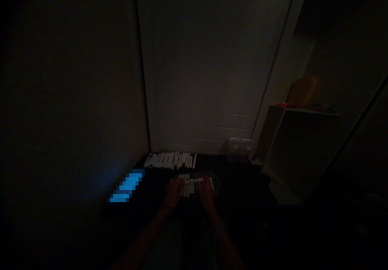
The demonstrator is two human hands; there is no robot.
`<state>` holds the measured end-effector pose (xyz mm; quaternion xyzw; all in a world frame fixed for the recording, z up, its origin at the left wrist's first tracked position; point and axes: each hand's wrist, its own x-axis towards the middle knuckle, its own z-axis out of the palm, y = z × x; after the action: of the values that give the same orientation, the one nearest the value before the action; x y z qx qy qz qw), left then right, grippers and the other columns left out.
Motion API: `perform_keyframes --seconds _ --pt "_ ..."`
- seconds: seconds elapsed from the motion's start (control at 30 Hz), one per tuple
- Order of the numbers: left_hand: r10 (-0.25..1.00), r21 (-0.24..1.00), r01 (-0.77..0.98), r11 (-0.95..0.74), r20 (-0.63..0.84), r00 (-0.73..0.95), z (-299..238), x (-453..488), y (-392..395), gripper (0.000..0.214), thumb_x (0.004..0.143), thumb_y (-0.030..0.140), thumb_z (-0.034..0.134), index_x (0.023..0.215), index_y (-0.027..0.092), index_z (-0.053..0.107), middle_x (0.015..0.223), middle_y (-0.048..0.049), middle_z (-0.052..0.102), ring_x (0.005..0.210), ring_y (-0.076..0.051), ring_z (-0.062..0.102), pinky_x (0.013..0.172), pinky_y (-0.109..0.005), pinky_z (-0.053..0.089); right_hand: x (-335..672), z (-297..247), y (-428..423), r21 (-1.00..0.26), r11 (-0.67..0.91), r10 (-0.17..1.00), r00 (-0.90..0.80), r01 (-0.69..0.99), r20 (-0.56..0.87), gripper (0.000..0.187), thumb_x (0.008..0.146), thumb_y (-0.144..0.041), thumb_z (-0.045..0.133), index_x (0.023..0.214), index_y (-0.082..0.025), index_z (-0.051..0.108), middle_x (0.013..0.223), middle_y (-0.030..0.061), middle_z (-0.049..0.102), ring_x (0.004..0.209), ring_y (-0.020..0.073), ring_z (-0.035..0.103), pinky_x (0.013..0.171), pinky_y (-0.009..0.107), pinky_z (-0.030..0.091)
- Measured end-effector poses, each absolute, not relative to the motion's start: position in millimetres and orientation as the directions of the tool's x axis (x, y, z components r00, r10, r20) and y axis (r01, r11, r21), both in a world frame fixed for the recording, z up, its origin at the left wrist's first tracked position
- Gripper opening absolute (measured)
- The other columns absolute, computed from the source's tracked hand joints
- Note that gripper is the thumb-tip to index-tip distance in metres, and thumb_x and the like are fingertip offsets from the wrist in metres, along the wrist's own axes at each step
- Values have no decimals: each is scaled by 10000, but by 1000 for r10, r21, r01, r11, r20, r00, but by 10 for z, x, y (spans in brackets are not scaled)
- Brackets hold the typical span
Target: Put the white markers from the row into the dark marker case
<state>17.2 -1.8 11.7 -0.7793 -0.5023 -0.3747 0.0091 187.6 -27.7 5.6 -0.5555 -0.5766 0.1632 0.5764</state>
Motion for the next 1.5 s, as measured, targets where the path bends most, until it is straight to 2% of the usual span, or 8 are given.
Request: perform_keyframes --seconds 0.17,0.4,0.63,0.83,1.3,1.5 --pt "781 364 792 -491 586 215 147 182 -32 277 920 281 316 970 218 581 982 -24 618 930 -178 499 834 -323 372 1882 27 -264 -822 367 806 291 436 515 306 910 -401 284 968 -205 513 889 41 587 821 155 547 743 256 407" --pt "809 359 820 -445 553 197 157 165 -43 314 920 314 311 889 218 609 872 -30 630 887 -175 533 776 -297 380 1892 12 -262 -815 350 817 275 461 506 325 915 -411 277 907 -200 524 841 36 590 767 152 544 705 248 402" --pt "790 366 820 -441 592 160 117 152 -16 310 916 305 316 894 204 608 876 -41 629 867 -174 544 765 -295 395 1891 31 -255 -816 336 827 267 471 494 378 912 -444 269 941 -202 558 900 56 625 814 161 570 715 248 408" --pt "768 365 813 -453 623 148 97 165 4 283 910 288 324 882 210 595 900 -33 628 885 -185 530 796 -320 400 1898 24 -242 -813 322 835 259 485 485 358 907 -423 277 928 -207 562 868 47 628 780 154 574 686 241 411" --pt "764 342 819 -462 622 171 55 158 38 287 913 294 302 901 222 580 933 -38 623 901 -196 527 808 -344 405 1898 47 -269 -828 346 834 261 441 487 327 905 -382 290 1001 -216 554 931 42 631 841 157 582 736 248 418" --pt "777 374 804 -461 608 163 91 166 -6 288 917 302 296 908 220 572 936 -29 618 912 -183 527 823 -330 400 1885 67 -276 -829 354 829 264 434 493 320 895 -394 316 992 -207 556 929 46 631 844 163 581 753 260 421"
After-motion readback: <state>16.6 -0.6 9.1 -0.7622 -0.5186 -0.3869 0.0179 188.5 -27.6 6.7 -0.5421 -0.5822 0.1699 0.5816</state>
